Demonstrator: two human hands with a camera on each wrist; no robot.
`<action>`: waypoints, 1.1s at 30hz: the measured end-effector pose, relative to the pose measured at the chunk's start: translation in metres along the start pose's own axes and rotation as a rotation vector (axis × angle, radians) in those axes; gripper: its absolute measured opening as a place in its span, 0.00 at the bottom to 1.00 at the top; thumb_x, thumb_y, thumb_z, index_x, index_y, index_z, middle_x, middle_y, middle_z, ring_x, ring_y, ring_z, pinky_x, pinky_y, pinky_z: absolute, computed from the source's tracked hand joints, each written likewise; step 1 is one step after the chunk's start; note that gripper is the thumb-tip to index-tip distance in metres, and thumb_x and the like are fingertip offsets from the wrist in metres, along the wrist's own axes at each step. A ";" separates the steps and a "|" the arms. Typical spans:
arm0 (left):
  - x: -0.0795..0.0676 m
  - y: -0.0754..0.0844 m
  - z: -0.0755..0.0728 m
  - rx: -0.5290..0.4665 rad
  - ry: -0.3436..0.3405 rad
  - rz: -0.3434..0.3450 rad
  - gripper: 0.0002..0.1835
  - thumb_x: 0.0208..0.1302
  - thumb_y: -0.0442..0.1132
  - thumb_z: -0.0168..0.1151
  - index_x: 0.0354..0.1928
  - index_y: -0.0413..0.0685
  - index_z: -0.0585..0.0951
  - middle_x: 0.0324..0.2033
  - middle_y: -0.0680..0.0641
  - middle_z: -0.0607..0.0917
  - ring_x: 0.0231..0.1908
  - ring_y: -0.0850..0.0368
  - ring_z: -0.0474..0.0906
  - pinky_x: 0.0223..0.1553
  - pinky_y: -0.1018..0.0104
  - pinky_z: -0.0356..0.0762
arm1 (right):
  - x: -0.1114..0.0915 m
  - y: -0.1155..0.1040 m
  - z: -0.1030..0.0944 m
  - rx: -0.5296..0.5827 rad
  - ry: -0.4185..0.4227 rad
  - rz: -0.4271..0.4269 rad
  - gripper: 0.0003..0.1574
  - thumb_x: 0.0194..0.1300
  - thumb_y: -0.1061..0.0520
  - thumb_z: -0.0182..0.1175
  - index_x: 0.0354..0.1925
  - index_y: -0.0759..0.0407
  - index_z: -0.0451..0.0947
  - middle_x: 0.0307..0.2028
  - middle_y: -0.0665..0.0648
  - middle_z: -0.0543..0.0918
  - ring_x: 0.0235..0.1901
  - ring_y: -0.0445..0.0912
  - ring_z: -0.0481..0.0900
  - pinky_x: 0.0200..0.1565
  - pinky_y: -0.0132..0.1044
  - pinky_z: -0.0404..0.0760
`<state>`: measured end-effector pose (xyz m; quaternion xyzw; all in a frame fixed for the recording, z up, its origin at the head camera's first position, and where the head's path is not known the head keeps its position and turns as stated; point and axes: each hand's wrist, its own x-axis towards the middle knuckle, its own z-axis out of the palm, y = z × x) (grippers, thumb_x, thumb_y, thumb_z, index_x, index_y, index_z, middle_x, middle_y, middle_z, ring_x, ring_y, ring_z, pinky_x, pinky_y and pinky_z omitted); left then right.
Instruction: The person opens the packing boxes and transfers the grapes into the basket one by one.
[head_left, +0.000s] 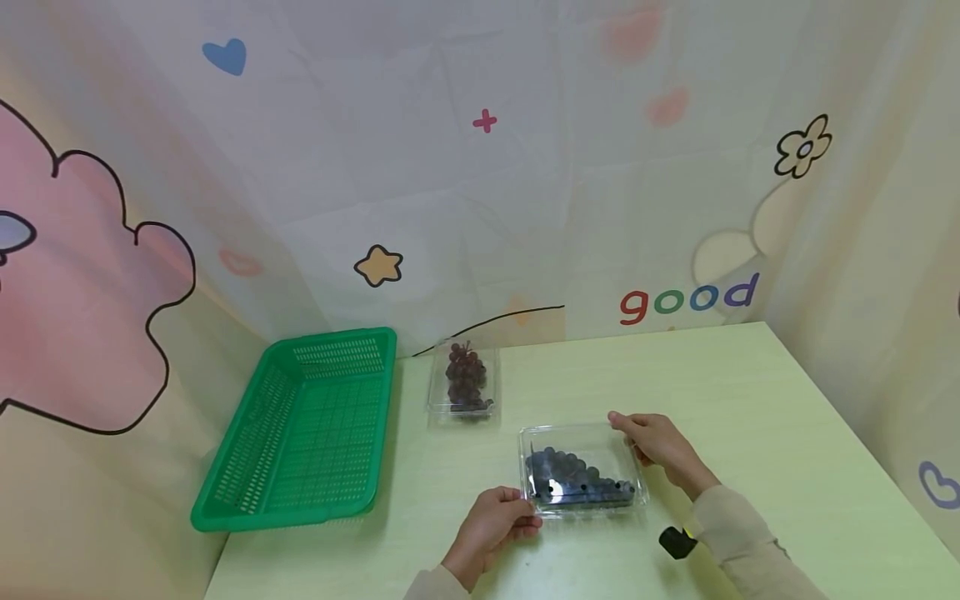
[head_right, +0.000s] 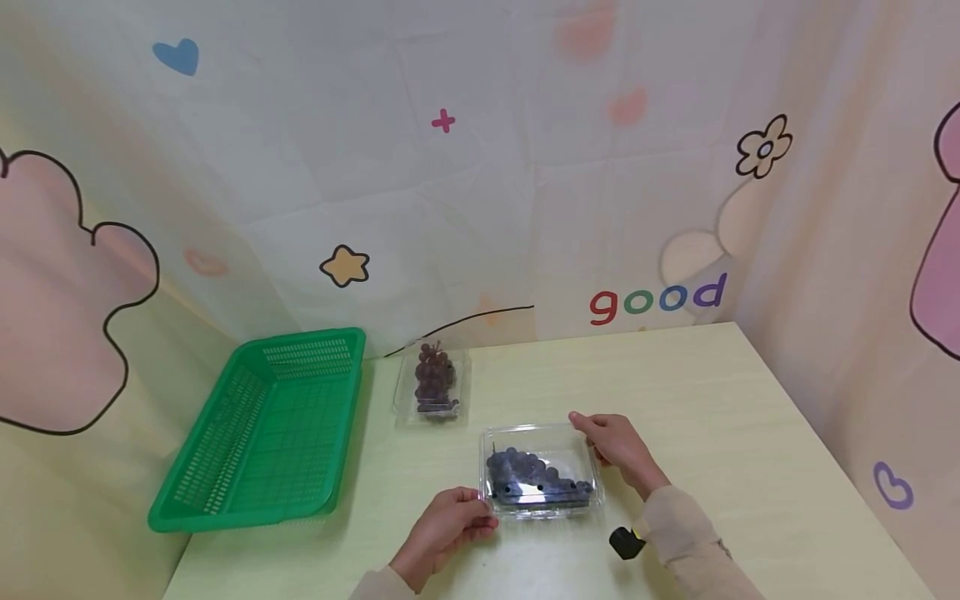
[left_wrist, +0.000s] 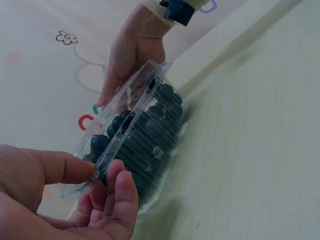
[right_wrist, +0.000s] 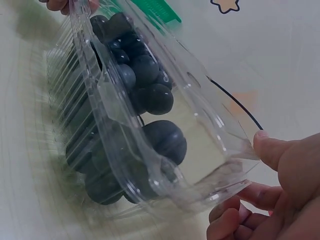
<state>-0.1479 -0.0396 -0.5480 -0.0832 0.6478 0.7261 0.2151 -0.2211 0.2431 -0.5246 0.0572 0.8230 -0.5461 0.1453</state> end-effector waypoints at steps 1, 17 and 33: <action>0.000 0.000 0.000 0.000 0.001 0.000 0.05 0.67 0.24 0.59 0.38 0.38 0.74 0.31 0.43 0.83 0.29 0.57 0.84 0.37 0.67 0.86 | -0.001 0.000 0.000 -0.003 0.001 -0.002 0.32 0.77 0.38 0.57 0.45 0.68 0.79 0.18 0.50 0.65 0.21 0.44 0.62 0.28 0.37 0.65; 0.000 0.000 0.002 0.004 0.014 -0.008 0.05 0.66 0.24 0.58 0.39 0.37 0.74 0.31 0.41 0.84 0.29 0.58 0.83 0.36 0.67 0.85 | -0.013 0.001 -0.006 -0.128 0.026 -0.135 0.28 0.79 0.52 0.57 0.64 0.74 0.74 0.47 0.66 0.83 0.37 0.52 0.78 0.35 0.43 0.80; 0.002 -0.001 0.002 -0.006 0.021 -0.006 0.05 0.66 0.23 0.57 0.40 0.35 0.73 0.32 0.41 0.83 0.29 0.58 0.83 0.35 0.69 0.85 | -0.028 -0.017 0.005 -0.493 0.148 -0.356 0.19 0.71 0.62 0.64 0.55 0.72 0.81 0.48 0.67 0.82 0.41 0.56 0.82 0.38 0.48 0.83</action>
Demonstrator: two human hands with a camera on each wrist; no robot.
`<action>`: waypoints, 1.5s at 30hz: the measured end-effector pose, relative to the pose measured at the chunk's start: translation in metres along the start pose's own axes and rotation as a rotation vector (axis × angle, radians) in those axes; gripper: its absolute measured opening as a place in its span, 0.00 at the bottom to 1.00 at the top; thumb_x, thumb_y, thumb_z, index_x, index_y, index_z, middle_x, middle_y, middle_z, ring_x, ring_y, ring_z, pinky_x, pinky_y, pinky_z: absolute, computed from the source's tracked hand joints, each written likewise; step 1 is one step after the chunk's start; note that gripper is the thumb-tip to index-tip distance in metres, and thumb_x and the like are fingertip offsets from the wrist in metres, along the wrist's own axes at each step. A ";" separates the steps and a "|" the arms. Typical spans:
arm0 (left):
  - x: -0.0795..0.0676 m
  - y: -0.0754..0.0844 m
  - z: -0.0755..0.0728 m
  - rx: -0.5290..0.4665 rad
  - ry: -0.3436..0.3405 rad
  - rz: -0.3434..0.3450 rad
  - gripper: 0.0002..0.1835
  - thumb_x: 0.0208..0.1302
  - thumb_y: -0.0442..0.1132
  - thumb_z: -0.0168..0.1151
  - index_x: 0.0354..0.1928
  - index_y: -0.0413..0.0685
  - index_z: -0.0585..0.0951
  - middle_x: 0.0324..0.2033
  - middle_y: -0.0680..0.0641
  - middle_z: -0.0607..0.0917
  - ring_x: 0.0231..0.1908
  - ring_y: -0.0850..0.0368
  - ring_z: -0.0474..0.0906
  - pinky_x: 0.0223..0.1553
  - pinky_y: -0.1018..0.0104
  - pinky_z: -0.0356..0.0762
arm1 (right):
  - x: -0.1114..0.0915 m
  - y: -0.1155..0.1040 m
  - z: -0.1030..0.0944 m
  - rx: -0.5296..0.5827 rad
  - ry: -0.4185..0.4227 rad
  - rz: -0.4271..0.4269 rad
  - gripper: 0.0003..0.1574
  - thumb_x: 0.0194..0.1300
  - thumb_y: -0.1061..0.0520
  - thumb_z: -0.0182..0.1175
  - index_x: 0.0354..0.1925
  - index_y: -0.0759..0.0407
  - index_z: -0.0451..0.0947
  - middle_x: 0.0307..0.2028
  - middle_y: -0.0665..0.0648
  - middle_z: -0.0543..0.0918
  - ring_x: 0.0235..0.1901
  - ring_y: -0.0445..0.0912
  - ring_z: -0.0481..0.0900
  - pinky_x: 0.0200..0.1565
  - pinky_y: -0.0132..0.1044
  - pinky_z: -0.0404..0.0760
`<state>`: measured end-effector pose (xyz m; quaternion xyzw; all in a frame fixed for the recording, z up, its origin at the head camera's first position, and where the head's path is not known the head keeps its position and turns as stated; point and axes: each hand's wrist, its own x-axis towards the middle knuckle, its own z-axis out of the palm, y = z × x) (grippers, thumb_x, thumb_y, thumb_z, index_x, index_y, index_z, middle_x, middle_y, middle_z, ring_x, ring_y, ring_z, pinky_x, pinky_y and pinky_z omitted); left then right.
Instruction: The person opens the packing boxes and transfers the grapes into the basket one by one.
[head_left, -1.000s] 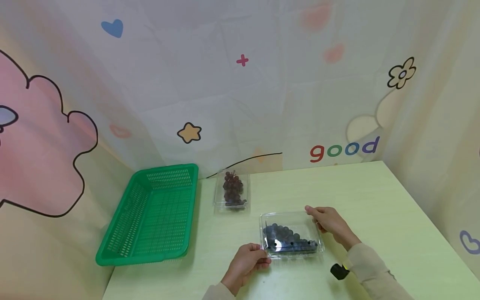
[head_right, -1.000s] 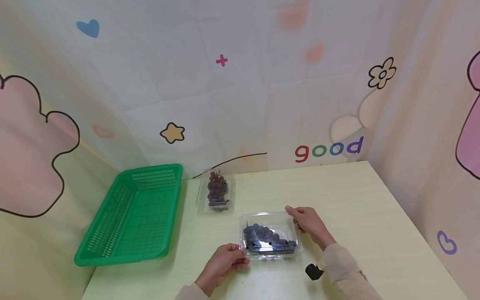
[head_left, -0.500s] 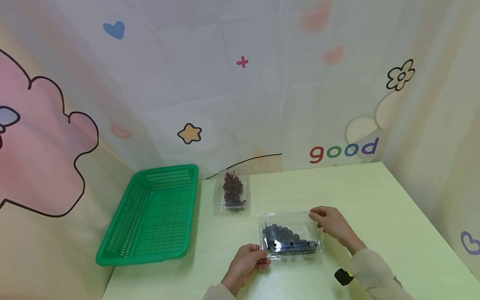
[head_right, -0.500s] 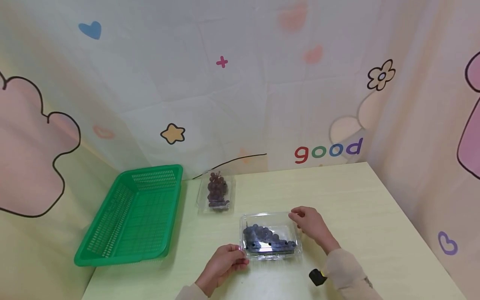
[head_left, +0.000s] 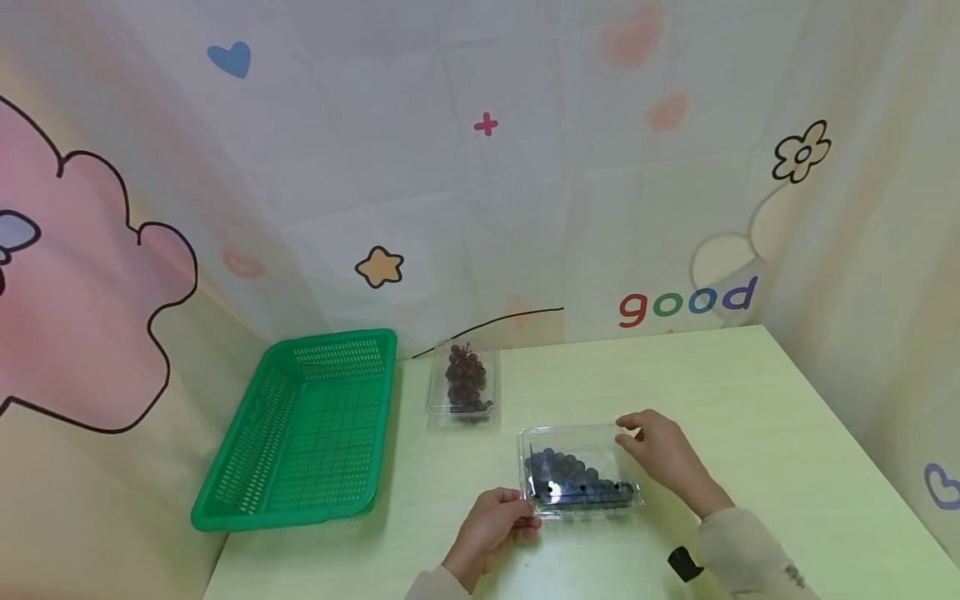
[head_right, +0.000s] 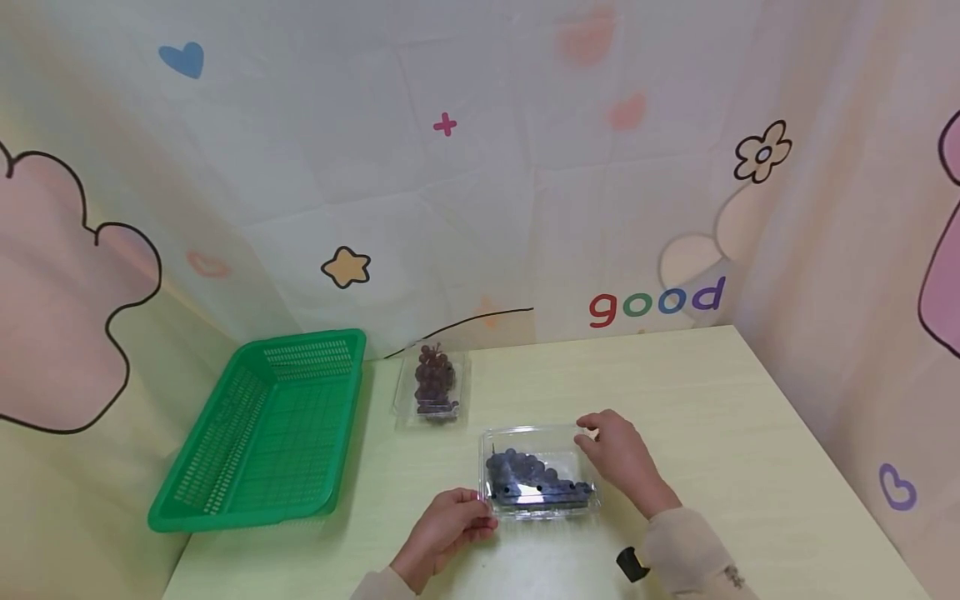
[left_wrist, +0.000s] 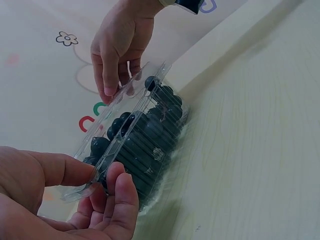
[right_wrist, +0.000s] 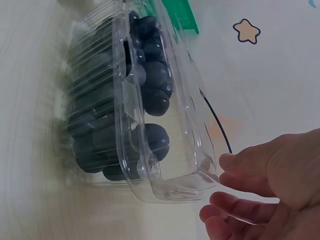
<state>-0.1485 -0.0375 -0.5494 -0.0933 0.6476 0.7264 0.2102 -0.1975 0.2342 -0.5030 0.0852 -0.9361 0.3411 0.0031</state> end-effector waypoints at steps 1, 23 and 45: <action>0.000 0.000 0.000 -0.001 -0.001 0.000 0.05 0.66 0.23 0.57 0.40 0.35 0.73 0.32 0.41 0.83 0.29 0.58 0.83 0.35 0.69 0.85 | -0.001 -0.002 0.000 -0.020 0.007 -0.017 0.18 0.71 0.62 0.65 0.55 0.72 0.82 0.49 0.67 0.82 0.41 0.56 0.82 0.38 0.48 0.84; -0.001 0.000 0.000 -0.006 -0.011 -0.004 0.05 0.65 0.23 0.58 0.39 0.37 0.73 0.30 0.42 0.84 0.28 0.58 0.83 0.33 0.70 0.84 | -0.018 -0.049 0.018 -0.278 0.130 -0.310 0.12 0.59 0.65 0.75 0.42 0.64 0.87 0.43 0.61 0.87 0.45 0.58 0.83 0.48 0.57 0.83; -0.001 0.004 0.000 0.009 -0.008 -0.014 0.05 0.67 0.25 0.60 0.40 0.38 0.74 0.34 0.38 0.85 0.29 0.58 0.84 0.34 0.68 0.85 | -0.027 -0.080 0.035 -0.260 0.120 -0.418 0.12 0.56 0.65 0.77 0.40 0.63 0.88 0.39 0.56 0.87 0.41 0.51 0.83 0.42 0.47 0.81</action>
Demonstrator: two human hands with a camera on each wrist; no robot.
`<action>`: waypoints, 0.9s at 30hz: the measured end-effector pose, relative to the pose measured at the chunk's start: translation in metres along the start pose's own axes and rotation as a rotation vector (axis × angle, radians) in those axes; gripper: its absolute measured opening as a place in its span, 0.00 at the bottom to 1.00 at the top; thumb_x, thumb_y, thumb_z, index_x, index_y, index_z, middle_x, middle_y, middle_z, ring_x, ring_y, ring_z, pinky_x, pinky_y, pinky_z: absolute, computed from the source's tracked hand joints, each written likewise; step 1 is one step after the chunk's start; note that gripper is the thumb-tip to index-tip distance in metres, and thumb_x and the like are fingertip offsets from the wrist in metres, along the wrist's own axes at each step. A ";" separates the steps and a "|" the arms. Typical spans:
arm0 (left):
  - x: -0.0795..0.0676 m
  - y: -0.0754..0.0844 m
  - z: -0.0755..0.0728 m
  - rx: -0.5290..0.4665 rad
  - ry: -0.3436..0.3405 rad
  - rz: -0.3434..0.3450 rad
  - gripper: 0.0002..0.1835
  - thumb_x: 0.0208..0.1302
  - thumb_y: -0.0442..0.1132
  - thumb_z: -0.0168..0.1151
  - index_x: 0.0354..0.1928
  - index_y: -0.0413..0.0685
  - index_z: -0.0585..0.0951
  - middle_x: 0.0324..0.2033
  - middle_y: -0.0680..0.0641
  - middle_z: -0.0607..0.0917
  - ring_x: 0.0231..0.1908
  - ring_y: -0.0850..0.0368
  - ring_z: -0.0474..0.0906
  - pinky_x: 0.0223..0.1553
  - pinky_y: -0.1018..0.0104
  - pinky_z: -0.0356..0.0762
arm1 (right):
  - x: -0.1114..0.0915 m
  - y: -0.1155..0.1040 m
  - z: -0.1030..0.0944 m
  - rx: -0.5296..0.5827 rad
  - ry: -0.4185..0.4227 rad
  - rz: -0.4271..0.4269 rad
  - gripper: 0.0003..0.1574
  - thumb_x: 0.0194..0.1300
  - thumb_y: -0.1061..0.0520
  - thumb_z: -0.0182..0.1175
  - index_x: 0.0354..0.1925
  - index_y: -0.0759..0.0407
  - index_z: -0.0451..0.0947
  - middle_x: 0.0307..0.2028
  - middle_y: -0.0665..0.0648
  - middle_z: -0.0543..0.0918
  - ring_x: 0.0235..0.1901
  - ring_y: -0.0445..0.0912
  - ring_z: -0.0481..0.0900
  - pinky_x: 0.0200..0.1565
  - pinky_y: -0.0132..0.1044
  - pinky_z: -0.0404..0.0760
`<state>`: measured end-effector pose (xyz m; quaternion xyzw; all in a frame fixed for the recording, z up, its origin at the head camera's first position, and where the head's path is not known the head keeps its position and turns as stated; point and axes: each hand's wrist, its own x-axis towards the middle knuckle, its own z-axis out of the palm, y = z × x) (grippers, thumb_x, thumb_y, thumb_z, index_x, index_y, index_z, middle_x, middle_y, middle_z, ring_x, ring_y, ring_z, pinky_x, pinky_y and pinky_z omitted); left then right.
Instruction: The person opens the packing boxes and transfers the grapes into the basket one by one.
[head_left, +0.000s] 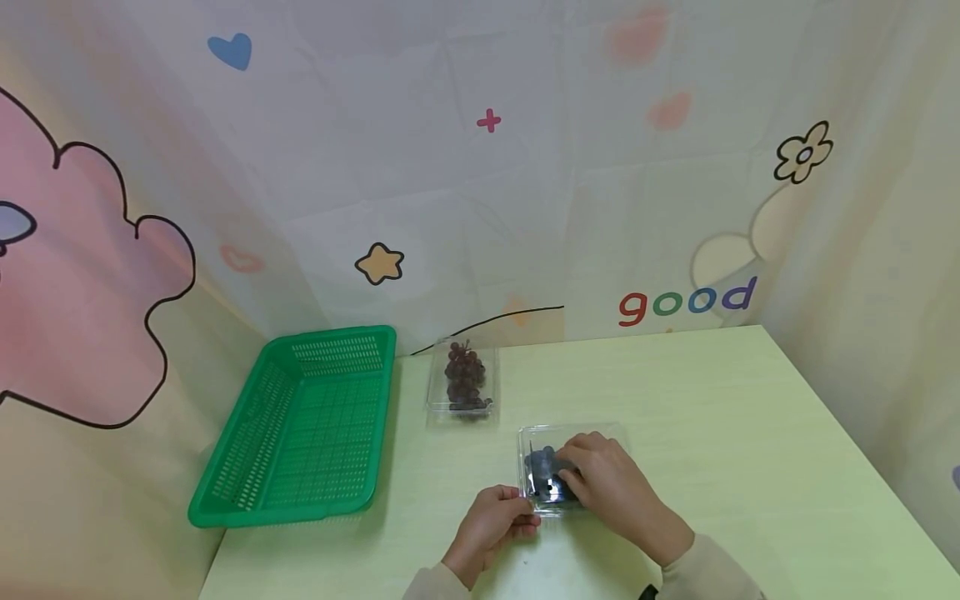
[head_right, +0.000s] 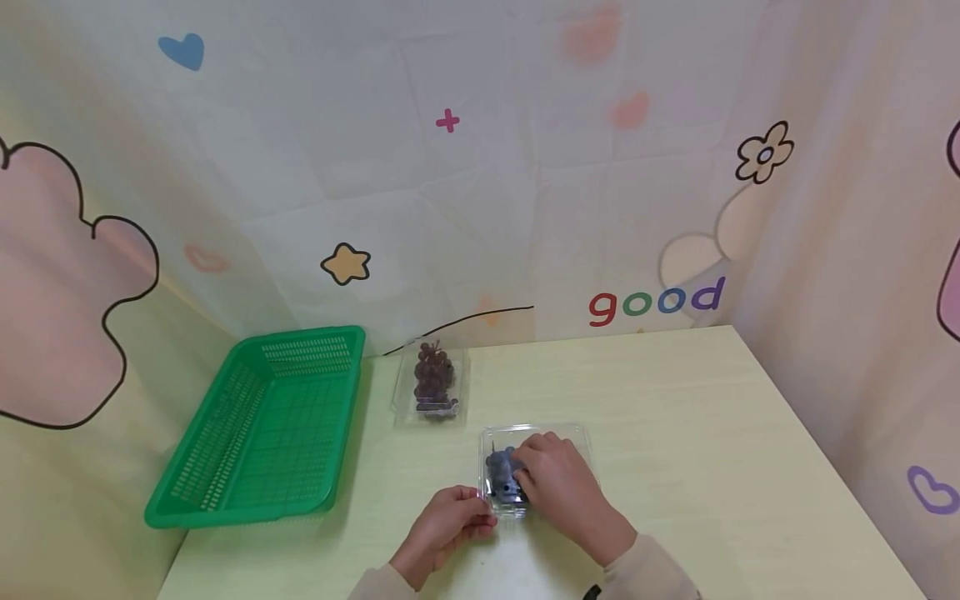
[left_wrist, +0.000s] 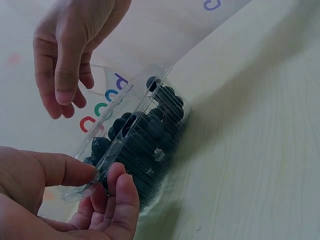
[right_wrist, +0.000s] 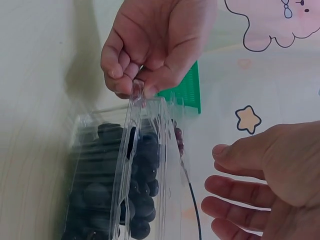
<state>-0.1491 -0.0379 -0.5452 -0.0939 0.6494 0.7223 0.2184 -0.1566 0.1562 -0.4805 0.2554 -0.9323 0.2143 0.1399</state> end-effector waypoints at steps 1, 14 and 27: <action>0.000 0.000 0.000 0.002 0.001 0.000 0.05 0.67 0.25 0.60 0.40 0.38 0.74 0.34 0.37 0.85 0.29 0.58 0.84 0.34 0.68 0.85 | 0.000 -0.001 0.000 0.001 0.000 -0.006 0.12 0.56 0.65 0.77 0.40 0.63 0.88 0.40 0.55 0.87 0.41 0.50 0.83 0.42 0.47 0.82; 0.001 0.000 0.001 0.007 0.004 0.007 0.03 0.67 0.27 0.60 0.39 0.36 0.76 0.30 0.43 0.84 0.28 0.59 0.83 0.33 0.69 0.85 | -0.002 -0.015 0.011 0.036 -0.007 -0.085 0.10 0.58 0.67 0.74 0.41 0.63 0.87 0.40 0.55 0.85 0.42 0.49 0.81 0.46 0.46 0.82; 0.000 -0.001 0.000 -0.014 -0.008 0.010 0.02 0.69 0.27 0.60 0.40 0.34 0.77 0.32 0.41 0.85 0.30 0.58 0.84 0.35 0.68 0.86 | -0.005 -0.024 0.020 0.003 0.006 -0.162 0.12 0.56 0.66 0.76 0.40 0.62 0.87 0.41 0.54 0.84 0.44 0.48 0.80 0.47 0.44 0.82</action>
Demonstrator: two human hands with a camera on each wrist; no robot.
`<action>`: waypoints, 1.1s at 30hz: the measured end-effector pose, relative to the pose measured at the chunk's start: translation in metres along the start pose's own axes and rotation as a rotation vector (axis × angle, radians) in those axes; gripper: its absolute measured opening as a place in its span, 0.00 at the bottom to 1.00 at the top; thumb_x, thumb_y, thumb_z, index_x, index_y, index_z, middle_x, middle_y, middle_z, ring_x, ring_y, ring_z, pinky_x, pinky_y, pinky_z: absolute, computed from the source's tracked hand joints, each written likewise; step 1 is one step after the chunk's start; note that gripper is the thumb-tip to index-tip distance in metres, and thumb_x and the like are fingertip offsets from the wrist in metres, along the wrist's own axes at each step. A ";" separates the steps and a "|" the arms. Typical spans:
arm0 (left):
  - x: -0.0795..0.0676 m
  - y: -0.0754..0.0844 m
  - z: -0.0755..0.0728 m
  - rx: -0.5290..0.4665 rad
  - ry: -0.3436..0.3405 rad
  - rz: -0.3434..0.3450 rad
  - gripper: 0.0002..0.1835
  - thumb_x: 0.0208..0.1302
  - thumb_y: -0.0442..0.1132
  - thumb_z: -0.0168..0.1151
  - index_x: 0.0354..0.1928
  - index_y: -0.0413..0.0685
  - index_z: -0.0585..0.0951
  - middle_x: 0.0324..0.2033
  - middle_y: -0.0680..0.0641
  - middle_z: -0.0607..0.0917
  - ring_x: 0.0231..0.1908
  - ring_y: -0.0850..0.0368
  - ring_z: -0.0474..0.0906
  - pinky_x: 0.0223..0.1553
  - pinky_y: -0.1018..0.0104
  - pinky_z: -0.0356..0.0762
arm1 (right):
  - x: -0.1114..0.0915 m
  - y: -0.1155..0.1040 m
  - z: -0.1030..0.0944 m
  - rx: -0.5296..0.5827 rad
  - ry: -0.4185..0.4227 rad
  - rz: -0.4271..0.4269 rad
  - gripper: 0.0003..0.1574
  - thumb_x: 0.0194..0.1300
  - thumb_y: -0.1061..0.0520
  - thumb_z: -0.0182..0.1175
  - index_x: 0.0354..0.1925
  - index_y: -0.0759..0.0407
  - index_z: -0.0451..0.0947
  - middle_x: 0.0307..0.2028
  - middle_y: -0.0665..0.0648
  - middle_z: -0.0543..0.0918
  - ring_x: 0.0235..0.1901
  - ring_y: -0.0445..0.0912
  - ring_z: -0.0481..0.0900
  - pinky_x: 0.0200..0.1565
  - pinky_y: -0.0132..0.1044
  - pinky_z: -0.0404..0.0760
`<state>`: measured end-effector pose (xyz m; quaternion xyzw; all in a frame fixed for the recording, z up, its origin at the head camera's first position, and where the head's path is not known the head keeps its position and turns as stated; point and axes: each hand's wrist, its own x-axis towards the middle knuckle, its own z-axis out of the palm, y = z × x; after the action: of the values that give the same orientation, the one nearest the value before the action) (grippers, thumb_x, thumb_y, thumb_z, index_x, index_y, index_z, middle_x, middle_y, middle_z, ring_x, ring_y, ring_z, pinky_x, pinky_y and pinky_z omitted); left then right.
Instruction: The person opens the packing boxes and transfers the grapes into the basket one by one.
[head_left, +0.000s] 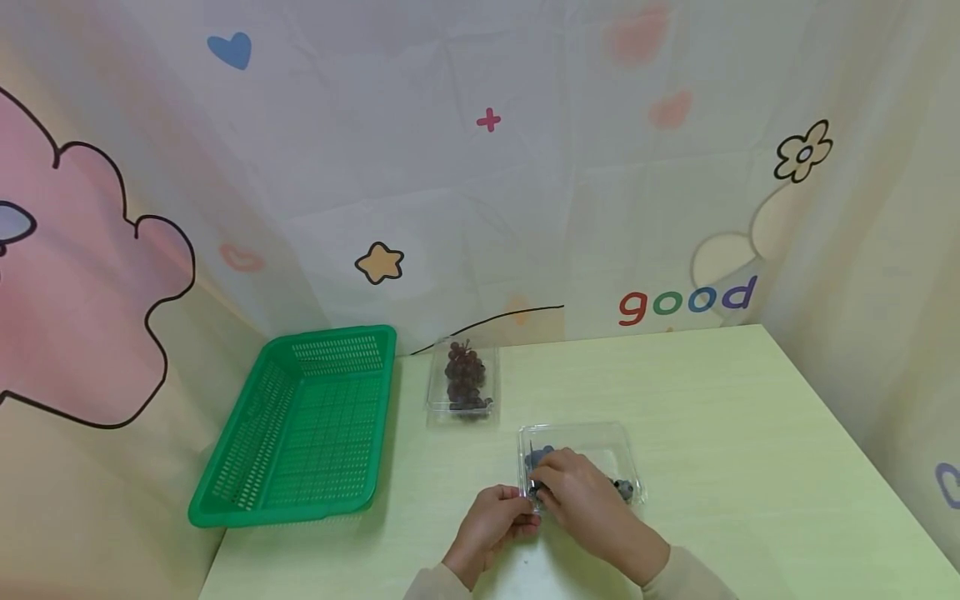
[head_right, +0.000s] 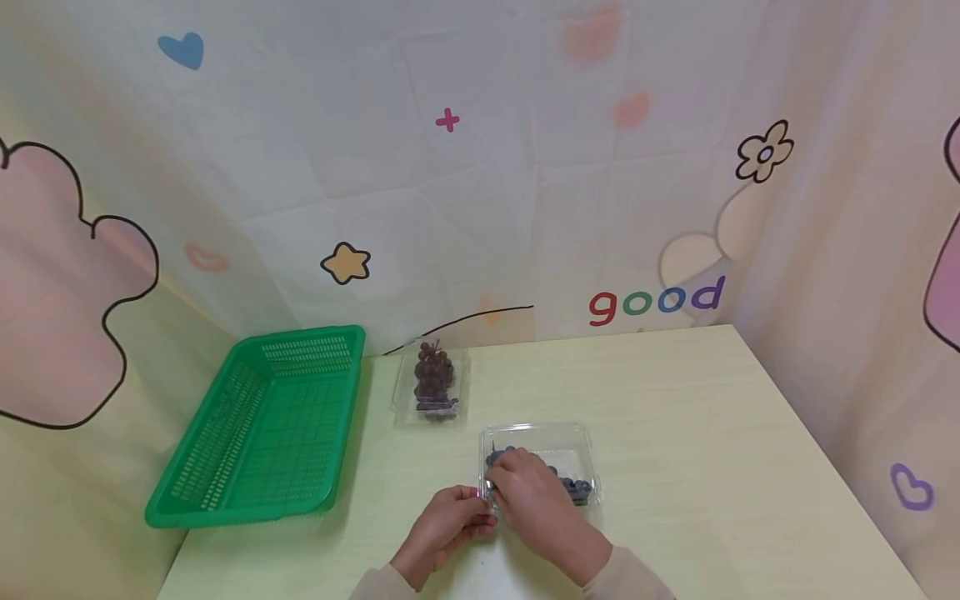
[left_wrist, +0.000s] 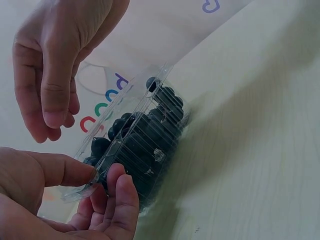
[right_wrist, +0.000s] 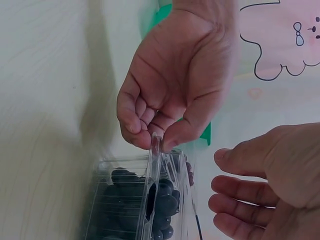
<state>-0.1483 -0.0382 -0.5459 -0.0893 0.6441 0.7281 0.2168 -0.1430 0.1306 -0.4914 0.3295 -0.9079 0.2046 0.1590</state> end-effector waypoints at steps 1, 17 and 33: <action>0.000 0.000 0.000 0.001 0.001 0.000 0.02 0.69 0.27 0.59 0.40 0.33 0.77 0.33 0.41 0.85 0.30 0.58 0.84 0.35 0.68 0.86 | 0.000 0.000 0.001 -0.004 0.003 -0.009 0.12 0.56 0.67 0.76 0.40 0.62 0.87 0.40 0.53 0.84 0.43 0.48 0.80 0.47 0.44 0.82; 0.002 -0.002 0.000 0.021 0.024 0.005 0.05 0.69 0.27 0.59 0.44 0.32 0.78 0.32 0.43 0.86 0.30 0.59 0.83 0.34 0.69 0.84 | -0.003 -0.004 0.018 -0.129 0.055 -0.079 0.12 0.50 0.65 0.78 0.35 0.58 0.87 0.37 0.51 0.81 0.35 0.46 0.76 0.36 0.37 0.76; 0.000 -0.006 0.000 -0.041 0.021 0.035 0.11 0.65 0.27 0.62 0.48 0.32 0.75 0.35 0.43 0.86 0.32 0.58 0.84 0.37 0.68 0.85 | -0.007 -0.008 0.024 -0.222 -0.047 -0.017 0.14 0.52 0.61 0.78 0.38 0.54 0.86 0.39 0.51 0.81 0.40 0.47 0.76 0.41 0.43 0.77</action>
<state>-0.1458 -0.0378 -0.5516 -0.0900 0.6328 0.7438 0.1954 -0.1359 0.1171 -0.5126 0.3223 -0.9256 0.0935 0.1751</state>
